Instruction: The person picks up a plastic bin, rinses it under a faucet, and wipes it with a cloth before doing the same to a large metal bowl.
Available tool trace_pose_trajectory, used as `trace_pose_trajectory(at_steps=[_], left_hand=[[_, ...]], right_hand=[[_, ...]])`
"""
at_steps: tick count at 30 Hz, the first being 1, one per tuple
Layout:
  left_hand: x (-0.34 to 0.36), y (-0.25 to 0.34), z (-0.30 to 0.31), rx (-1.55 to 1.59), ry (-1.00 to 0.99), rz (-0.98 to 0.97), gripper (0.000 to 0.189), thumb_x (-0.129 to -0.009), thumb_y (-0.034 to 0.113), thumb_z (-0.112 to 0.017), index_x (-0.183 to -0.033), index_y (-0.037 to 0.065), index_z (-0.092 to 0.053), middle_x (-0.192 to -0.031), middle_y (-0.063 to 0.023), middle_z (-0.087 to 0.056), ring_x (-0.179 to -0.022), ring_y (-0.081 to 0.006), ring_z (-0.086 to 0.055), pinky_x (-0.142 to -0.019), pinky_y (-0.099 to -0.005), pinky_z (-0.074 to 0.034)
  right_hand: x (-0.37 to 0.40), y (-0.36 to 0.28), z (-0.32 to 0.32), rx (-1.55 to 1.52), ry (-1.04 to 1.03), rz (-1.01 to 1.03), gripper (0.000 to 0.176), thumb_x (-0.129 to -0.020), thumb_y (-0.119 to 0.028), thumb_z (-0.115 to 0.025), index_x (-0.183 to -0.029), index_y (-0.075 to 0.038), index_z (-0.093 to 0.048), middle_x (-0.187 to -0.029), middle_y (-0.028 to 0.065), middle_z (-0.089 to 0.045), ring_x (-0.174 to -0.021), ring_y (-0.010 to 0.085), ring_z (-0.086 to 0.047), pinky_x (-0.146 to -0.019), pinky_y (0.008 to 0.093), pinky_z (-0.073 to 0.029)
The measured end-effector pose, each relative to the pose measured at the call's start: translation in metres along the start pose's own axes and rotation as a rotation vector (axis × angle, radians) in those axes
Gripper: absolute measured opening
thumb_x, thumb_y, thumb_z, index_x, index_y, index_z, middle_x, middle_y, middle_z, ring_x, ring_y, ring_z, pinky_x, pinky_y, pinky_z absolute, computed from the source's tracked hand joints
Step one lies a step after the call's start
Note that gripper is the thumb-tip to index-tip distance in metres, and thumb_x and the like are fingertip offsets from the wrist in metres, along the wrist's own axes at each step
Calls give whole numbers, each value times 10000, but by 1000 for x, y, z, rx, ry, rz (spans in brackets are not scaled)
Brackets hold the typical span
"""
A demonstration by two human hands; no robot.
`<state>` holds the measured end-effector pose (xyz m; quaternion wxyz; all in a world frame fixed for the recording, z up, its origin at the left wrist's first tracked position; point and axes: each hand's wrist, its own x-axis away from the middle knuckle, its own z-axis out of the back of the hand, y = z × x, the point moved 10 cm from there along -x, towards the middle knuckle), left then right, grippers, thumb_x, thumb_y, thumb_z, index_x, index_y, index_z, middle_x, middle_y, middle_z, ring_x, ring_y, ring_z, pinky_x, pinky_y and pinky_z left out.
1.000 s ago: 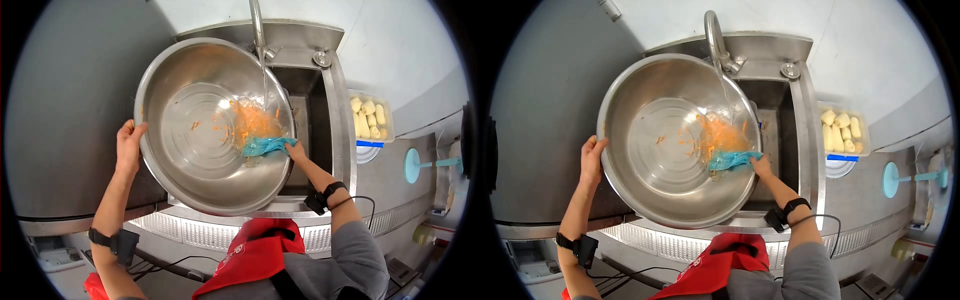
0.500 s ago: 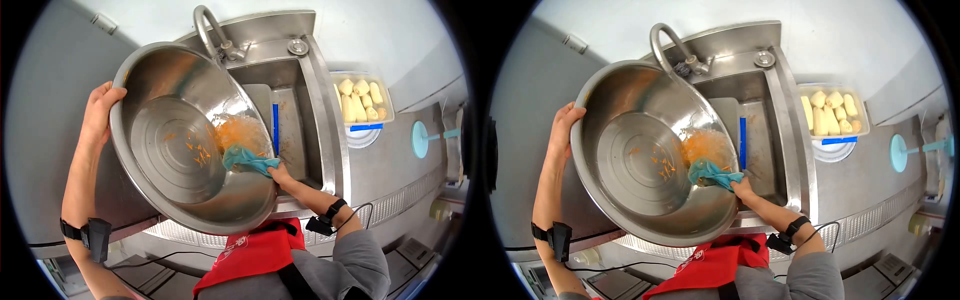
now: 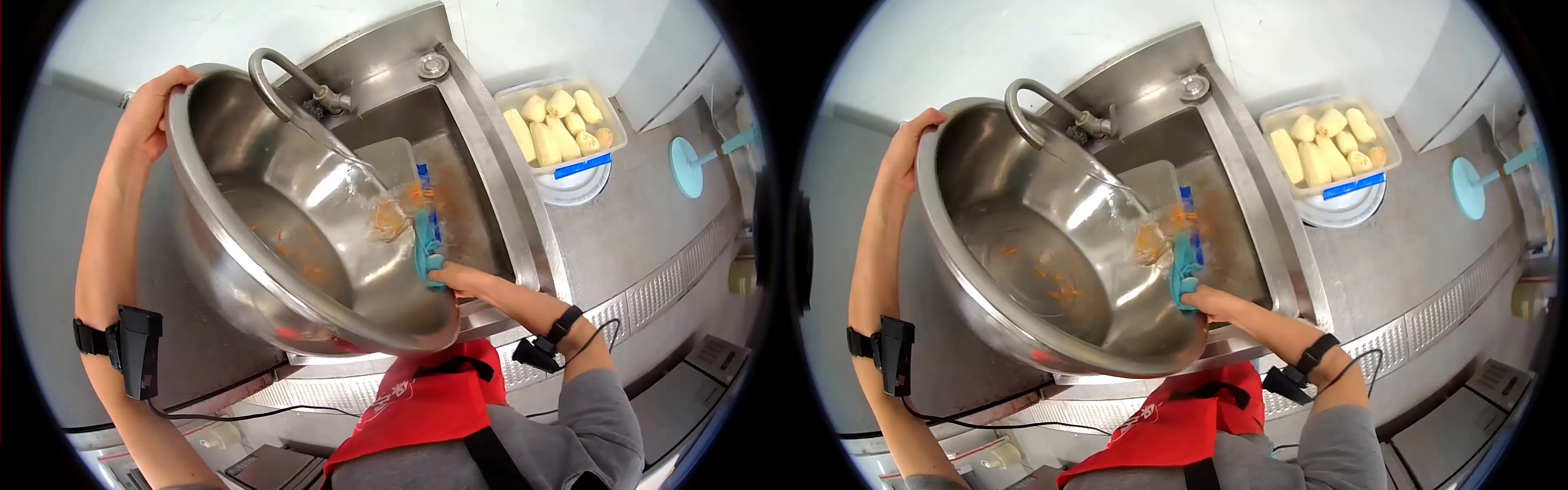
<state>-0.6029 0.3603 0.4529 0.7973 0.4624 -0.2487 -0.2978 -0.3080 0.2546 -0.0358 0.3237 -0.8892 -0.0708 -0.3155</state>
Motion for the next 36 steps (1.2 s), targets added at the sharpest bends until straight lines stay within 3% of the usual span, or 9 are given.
trace_pose_trajectory(at_steps=[7,14,17,23,26,29,31,35,36], left_hand=[[9,-6,36,-109,26,13,187,-772,153,-581,-614,66,-529,-496,24,-442,-352,-58,-303,-352,-225,-231],[48,-70,68,-68,45,1,99,-766,107,-538,-696,41,-514,-572,9,-451,-429,-64,-382,-400,-213,-320],[58,-88,79,-27,59,37,131,-760,93,-549,-659,72,-469,-570,20,-437,-431,-57,-381,-380,-213,-316],[68,-104,80,-15,87,42,143,-761,98,-554,-654,87,-459,-547,26,-438,-382,-49,-343,-334,-209,-268],[87,-111,77,-49,119,91,148,-792,143,-590,-726,55,-492,-564,16,-479,-392,-43,-385,-336,-204,-284],[99,-125,81,-82,141,81,186,-807,182,-618,-785,32,-510,-581,12,-498,-398,-44,-416,-330,-202,-285],[103,-130,86,-35,193,42,183,-801,181,-623,-792,37,-510,-580,13,-495,-389,-44,-411,-318,-203,-271],[110,-126,85,-178,199,42,243,-769,200,-635,-893,19,-529,-766,-54,-542,-685,-112,-513,-623,-252,-429],[112,-127,87,-217,211,53,273,-756,193,-626,-939,19,-522,-831,-69,-536,-758,-129,-502,-692,-264,-413]], right_hand=[[-47,21,-38,120,-135,-152,282,-845,-187,-544,-1104,-76,-529,-946,54,-576,-782,188,-596,-593,357,-519],[-85,32,3,412,110,-278,314,-851,-176,-500,-1120,-14,-500,-966,84,-590,-781,207,-624,-585,354,-541],[-126,74,17,426,94,-306,502,-854,-293,-537,-1208,54,-454,-1148,170,-521,-888,308,-612,-625,421,-548],[-99,42,-3,616,49,-394,526,-868,-283,-513,-1238,78,-421,-1242,189,-467,-935,344,-606,-630,418,-571],[-95,26,20,746,130,-405,498,-810,-341,-619,-1099,51,-517,-991,164,-600,-873,333,-614,-607,391,-538],[-108,28,-1,1858,-899,684,579,-679,-399,-749,-996,45,-556,-885,206,-601,-861,378,-594,-603,404,-503],[-121,34,10,1752,-862,682,628,-596,-432,-791,-948,37,-565,-831,216,-588,-844,381,-587,-624,416,-485],[-111,28,0,1846,-860,637,540,-608,-407,-774,-783,73,-599,-749,260,-590,-766,393,-590,-699,414,-480],[-118,7,6,1745,-557,280,480,-659,-370,-724,-810,67,-595,-771,259,-593,-778,399,-588,-722,419,-479]])
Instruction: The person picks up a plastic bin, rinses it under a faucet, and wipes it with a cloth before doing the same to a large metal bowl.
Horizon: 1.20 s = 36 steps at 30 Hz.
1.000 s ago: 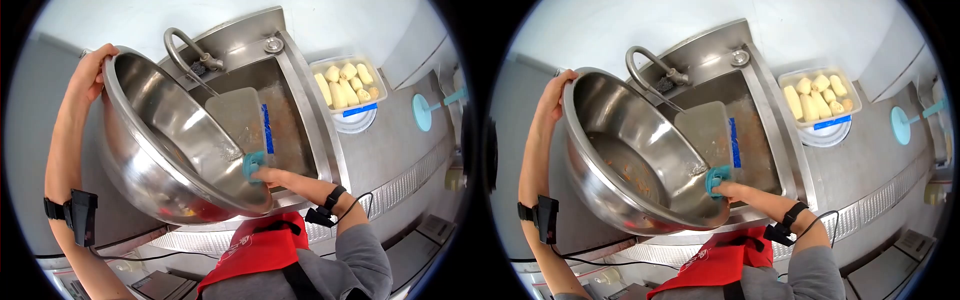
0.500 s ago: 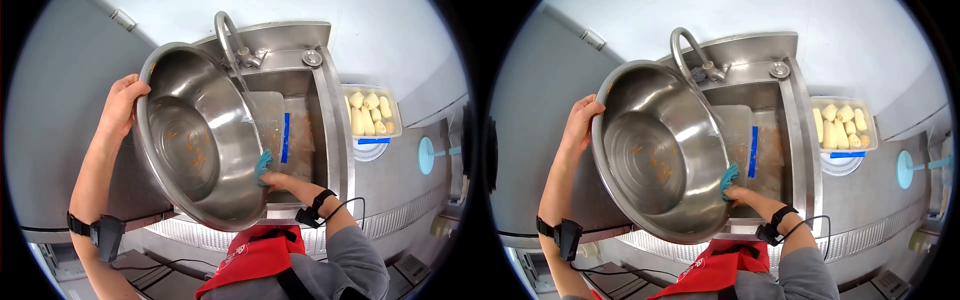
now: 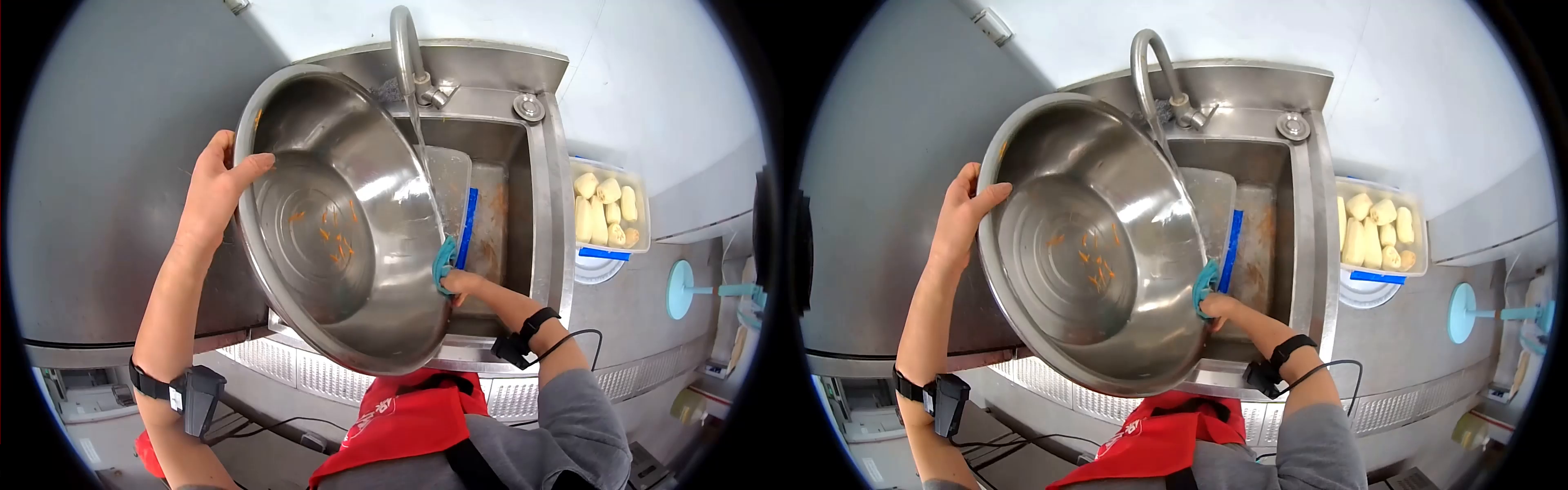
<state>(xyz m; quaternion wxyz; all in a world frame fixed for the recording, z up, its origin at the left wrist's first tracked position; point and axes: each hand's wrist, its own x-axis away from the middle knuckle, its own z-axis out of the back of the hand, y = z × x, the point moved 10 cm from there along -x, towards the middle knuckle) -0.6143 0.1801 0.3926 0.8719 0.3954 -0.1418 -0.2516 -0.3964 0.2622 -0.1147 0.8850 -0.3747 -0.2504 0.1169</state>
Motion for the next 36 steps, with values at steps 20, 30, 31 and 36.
trace_pose_trajectory(at_steps=[20,30,31,36], left_hand=[[8,-43,14,248,87,265,732,-622,40,-488,-1337,-39,-353,-1011,-105,-533,-883,-163,-500,-791,-226,-405],[15,-38,24,231,274,338,789,-578,9,-478,-1355,-33,-347,-1073,-131,-534,-967,-210,-510,-861,-241,-393],[15,-37,23,230,283,337,788,-575,7,-478,-1352,-34,-350,-1072,-129,-535,-966,-209,-511,-860,-241,-393],[9,-32,16,232,193,336,761,-573,8,-470,-1326,-43,-373,-1056,-125,-545,-957,-202,-513,-851,-237,-394]], right_hand=[[66,42,282,-1111,1511,-38,156,-868,-130,-496,-1005,-60,-520,-818,13,-542,-731,122,-509,-666,263,-433],[-36,122,198,710,532,-474,410,-868,-134,-452,-1277,-149,-478,-1451,117,-288,-1291,315,-359,-1074,529,-206],[-45,123,192,738,341,-549,398,-875,-153,-440,-1270,-149,-485,-1450,118,-291,-1289,320,-360,-1075,547,-161],[-46,158,211,428,471,-735,273,-860,-236,-480,-1059,-102,-608,-1168,138,-573,-1079,285,-560,-1064,502,-186]])
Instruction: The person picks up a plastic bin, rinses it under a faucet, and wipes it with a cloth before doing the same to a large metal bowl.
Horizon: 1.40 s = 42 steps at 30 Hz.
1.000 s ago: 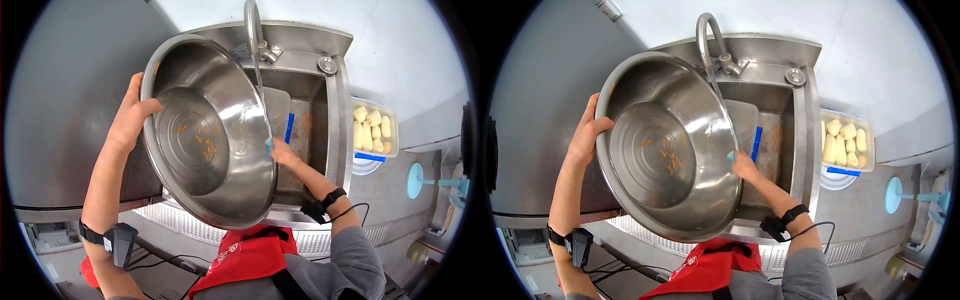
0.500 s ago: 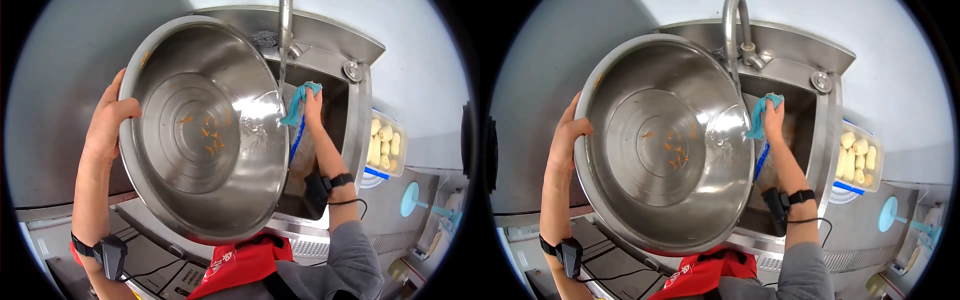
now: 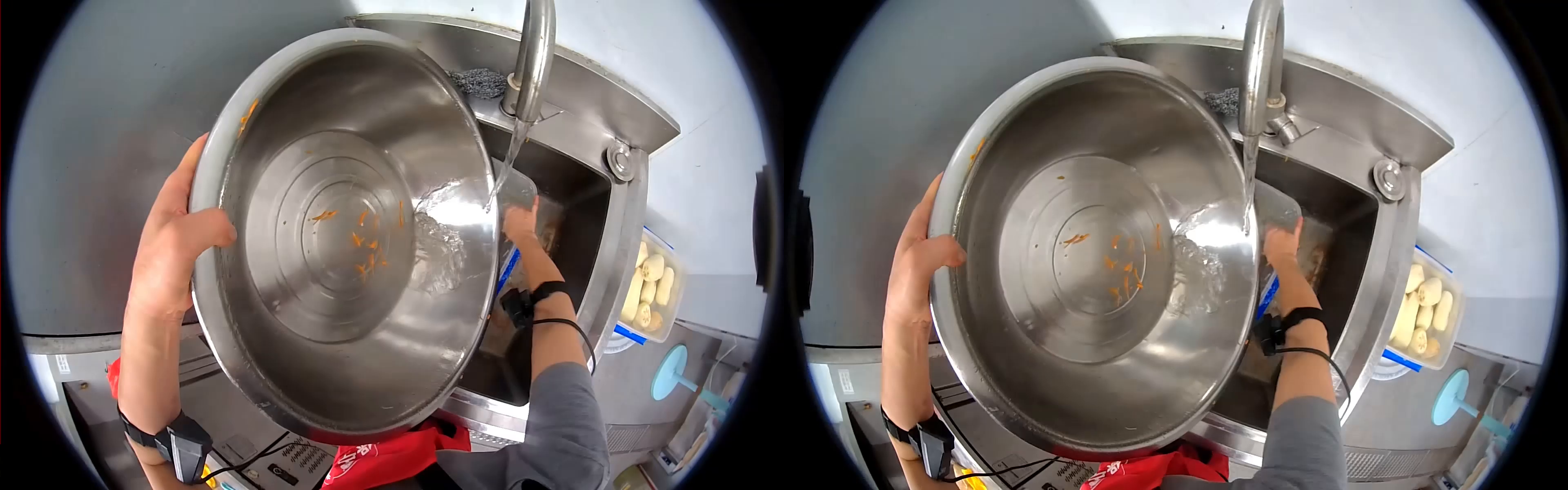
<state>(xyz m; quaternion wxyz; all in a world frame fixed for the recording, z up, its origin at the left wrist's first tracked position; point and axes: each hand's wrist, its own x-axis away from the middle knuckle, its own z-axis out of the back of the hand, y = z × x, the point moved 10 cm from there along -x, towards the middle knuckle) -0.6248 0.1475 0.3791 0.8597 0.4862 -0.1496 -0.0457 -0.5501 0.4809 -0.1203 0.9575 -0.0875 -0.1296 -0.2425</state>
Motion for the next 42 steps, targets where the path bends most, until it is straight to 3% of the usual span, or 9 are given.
trace_pose_trajectory(at_steps=[2,5,12,18,21,24,26,34,42], left_hand=[[1,-1,4,-17,31,-16,736,-578,13,-468,-1307,-46,-390,-1040,-119,-548,-945,-195,-512,-842,-230,-393],[2,0,7,-43,71,-32,710,-587,23,-465,-1291,-46,-404,-1027,-112,-548,-930,-186,-509,-833,-221,-389],[-2,-6,4,70,-78,-85,701,-609,38,-473,-1303,-34,-401,-1047,-110,-549,-943,-177,-500,-849,-228,-384],[-1,-4,5,63,-88,-77,732,-618,44,-485,-1332,-48,-352,-1056,-116,-538,-950,-171,-494,-867,-242,-382],[0,-7,6,26,-52,-62,727,-621,45,-493,-1328,-51,-352,-1015,-106,-539,-909,-158,-495,-834,-240,-393],[-2,-8,8,13,-67,-73,709,-625,48,-498,-1314,-53,-365,-940,-84,-536,-830,-137,-493,-766,-232,-409],[-2,-5,5,34,-88,-91,694,-628,49,-499,-1303,-52,-375,-878,-65,-528,-770,-123,-486,-716,-227,-413],[-4,-7,9,-21,-79,-120,680,-628,43,-491,-1296,-32,-390,-825,-49,-509,-733,-114,-473,-693,-220,-410],[2,-2,7,39,-43,-127,675,-624,41,-478,-1291,-26,-397,-863,-63,-542,-775,-126,-487,-746,-226,-409]], right_hand=[[-7,45,16,-547,320,-379,283,-817,-245,-553,-1016,-50,-605,-883,122,-663,-822,245,-640,-856,400,-445],[13,43,57,-1244,360,-178,288,-822,-208,-552,-1048,-31,-559,-813,115,-633,-755,205,-607,-678,335,-483],[80,-92,116,-1716,-135,-46,426,-852,-191,-557,-1248,-120,-416,-1108,68,-538,-995,168,-528,-780,305,-448],[65,-159,19,-803,135,300,702,-781,-219,-663,-1376,-136,-300,-1403,182,-289,-1288,323,-301,-1035,410,-284],[107,-191,8,-229,124,400,668,-740,-203,-687,-1322,-116,-372,-1306,183,-405,-1208,334,-397,-996,398,-332],[128,-210,-39,-430,-284,451,580,-728,-142,-681,-1248,-73,-433,-1170,145,-510,-1098,286,-489,-938,365,-385],[168,-233,-46,-1172,-620,472,520,-736,-34,-652,-1214,-32,-445,-1092,83,-535,-1043,179,-496,-901,299,-402],[270,-372,219,-1255,367,1071,645,-697,-13,-611,-1302,-78,-397,-1334,189,-321,-1269,351,-316,-1024,427,-315],[111,-273,95,-783,530,349,550,-813,-87,-535,-1335,-47,-367,-1278,221,-410,-1182,408,-399,-946,468,-358]])
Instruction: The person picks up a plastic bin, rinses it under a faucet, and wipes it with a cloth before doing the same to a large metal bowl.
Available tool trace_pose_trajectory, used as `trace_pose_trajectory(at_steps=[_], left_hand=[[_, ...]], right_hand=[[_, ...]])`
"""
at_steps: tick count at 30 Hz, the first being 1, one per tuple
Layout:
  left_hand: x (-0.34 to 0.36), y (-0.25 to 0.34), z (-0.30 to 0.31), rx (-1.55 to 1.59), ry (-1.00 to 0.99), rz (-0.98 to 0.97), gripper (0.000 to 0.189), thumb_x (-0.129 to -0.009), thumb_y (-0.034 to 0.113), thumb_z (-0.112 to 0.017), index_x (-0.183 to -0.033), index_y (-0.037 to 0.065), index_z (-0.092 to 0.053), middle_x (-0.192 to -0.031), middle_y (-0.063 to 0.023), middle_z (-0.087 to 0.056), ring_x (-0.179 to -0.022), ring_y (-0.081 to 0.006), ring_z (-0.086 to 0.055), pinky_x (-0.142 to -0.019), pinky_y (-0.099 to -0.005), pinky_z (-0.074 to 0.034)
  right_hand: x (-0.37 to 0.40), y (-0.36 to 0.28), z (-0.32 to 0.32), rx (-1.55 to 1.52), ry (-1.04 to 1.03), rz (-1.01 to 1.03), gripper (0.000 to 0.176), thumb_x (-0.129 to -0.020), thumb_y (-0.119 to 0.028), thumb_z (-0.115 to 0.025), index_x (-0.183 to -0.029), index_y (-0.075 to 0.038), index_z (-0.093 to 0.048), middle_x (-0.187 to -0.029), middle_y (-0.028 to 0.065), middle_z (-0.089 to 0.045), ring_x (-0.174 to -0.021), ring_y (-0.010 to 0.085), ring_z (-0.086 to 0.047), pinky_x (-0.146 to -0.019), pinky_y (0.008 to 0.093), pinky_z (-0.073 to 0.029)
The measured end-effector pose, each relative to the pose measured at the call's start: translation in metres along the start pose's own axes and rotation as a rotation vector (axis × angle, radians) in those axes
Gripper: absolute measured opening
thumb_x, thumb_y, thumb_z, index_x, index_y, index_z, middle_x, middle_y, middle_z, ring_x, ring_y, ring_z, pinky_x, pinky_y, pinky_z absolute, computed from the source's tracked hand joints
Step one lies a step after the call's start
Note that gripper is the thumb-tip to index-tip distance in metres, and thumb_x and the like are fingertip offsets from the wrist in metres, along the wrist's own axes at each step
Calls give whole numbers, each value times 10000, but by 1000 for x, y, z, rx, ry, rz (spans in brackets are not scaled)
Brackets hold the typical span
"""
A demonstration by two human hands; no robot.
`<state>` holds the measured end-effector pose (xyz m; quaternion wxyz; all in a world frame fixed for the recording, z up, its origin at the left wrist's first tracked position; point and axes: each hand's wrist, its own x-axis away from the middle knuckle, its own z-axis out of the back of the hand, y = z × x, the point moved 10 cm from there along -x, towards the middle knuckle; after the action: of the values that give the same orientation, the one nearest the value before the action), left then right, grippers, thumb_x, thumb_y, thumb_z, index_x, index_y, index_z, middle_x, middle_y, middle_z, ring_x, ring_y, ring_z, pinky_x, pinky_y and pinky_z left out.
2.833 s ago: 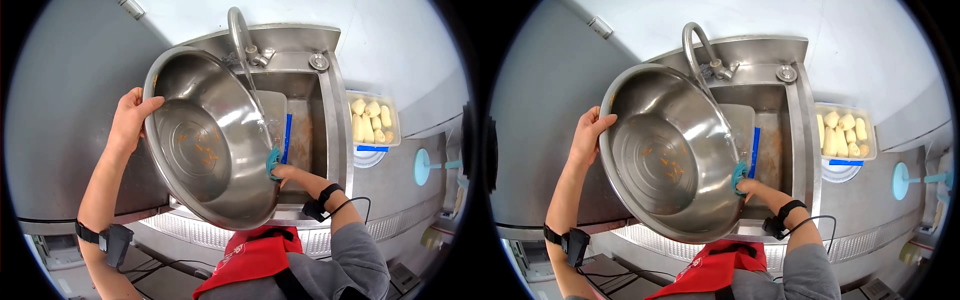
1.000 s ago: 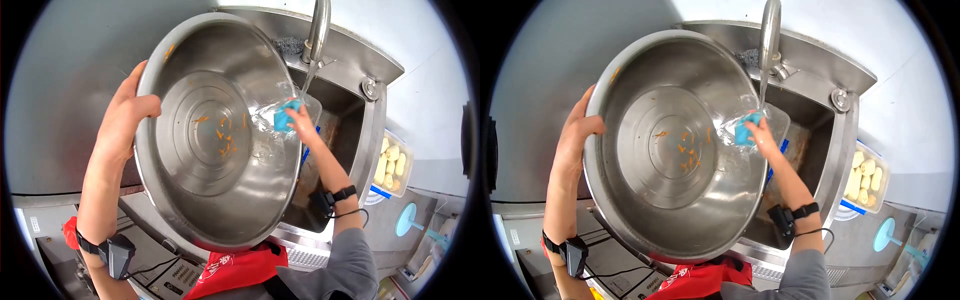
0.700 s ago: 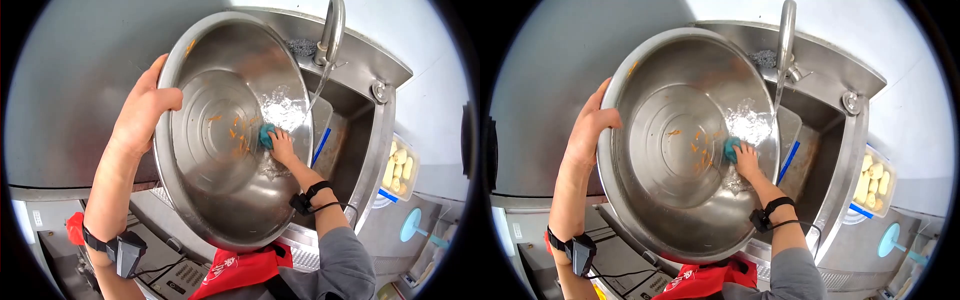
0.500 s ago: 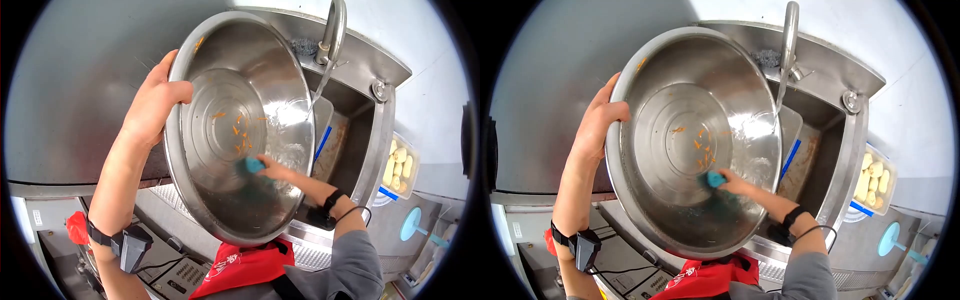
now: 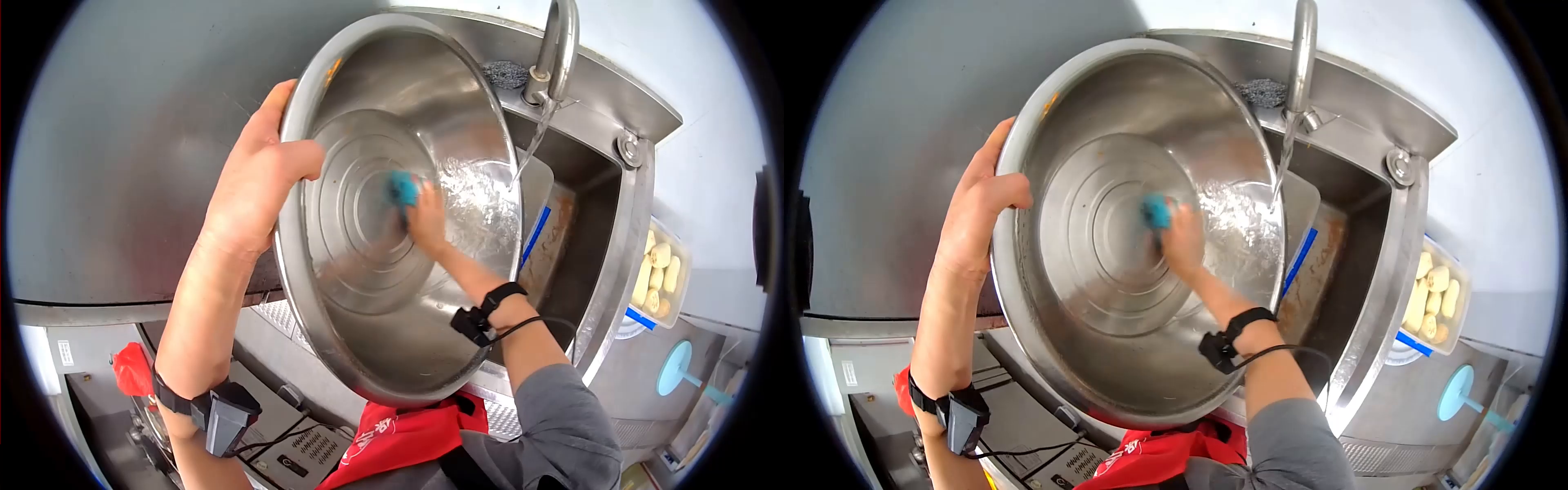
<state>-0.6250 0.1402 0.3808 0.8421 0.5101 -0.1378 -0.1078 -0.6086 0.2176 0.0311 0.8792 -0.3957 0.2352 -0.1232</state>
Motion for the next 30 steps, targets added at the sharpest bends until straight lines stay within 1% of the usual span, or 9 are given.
trace_pose_trajectory(at_steps=[6,11,15,16,21,23,24,26,30], left_hand=[[-4,-5,1,-6,-25,6,668,-626,43,-479,-1286,-24,-403,-864,-64,-549,-764,-128,-496,-740,-228,-412],[-8,-6,2,1,-69,-30,658,-628,34,-482,-1277,-35,-404,-874,-74,-558,-762,-130,-513,-731,-218,-416],[-9,-6,1,20,-69,-12,698,-626,-14,-475,-1313,-51,-357,-925,-91,-561,-791,-135,-515,-751,-225,-423],[-10,-4,1,20,-76,-11,701,-628,-18,-474,-1316,-50,-350,-935,-92,-558,-799,-137,-514,-755,-227,-422],[-9,-4,-1,-24,-69,35,660,-642,-32,-474,-1294,-22,-368,-966,-68,-533,-830,-124,-489,-757,-218,-399],[-12,-3,-1,-26,-53,41,635,-642,-34,-473,-1271,-8,-391,-910,-45,-526,-789,-110,-480,-720,-218,-401],[-13,-5,1,-36,-49,49,633,-643,-33,-473,-1270,-7,-392,-898,-41,-524,-778,-108,-479,-710,-218,-401],[-12,-7,4,-34,-29,65,629,-639,-26,-473,-1263,1,-401,-842,-20,-507,-734,-104,-463,-675,-213,-397],[-13,-12,4,-34,-26,56,672,-576,-15,-426,-1247,34,-437,-852,-19,-500,-741,-114,-445,-693,-189,-378]], right_hand=[[65,101,13,-51,-38,-119,404,-821,-28,-514,-1219,-13,-446,-1265,220,-382,-1104,406,-429,-908,421,-392],[64,207,63,-130,156,-601,332,-843,-72,-533,-1160,-4,-463,-1233,187,-396,-1050,342,-471,-864,383,-426],[14,224,40,-734,258,-999,369,-843,-114,-569,-1186,-34,-459,-1263,149,-369,-1030,275,-506,-736,394,-495],[-13,266,18,-486,411,-814,387,-831,-109,-581,-1196,-65,-460,-1255,136,-382,-1027,257,-513,-633,396,-523],[-132,175,28,-860,737,-916,435,-768,-78,-635,-1163,-52,-455,-1158,145,-459,-1025,264,-513,-739,386,-506],[-183,93,43,-541,499,-597,500,-726,-56,-647,-1177,-54,-431,-1207,164,-416,-983,278,-527,-826,379,-465],[-207,50,24,-641,371,-341,524,-701,-100,-614,-1186,-24,-430,-1188,211,-400,-1171,360,-349,-985,430,-312],[-193,-49,-1,-715,266,-89,587,-704,-92,-567,-1259,-13,-391,-1224,227,-392,-1177,373,-343,-1016,416,-286],[-80,-196,25,-590,60,534,257,-680,-136,-601,-933,-149,-557,-967,117,-533,-933,317,-520,-760,414,-421]])
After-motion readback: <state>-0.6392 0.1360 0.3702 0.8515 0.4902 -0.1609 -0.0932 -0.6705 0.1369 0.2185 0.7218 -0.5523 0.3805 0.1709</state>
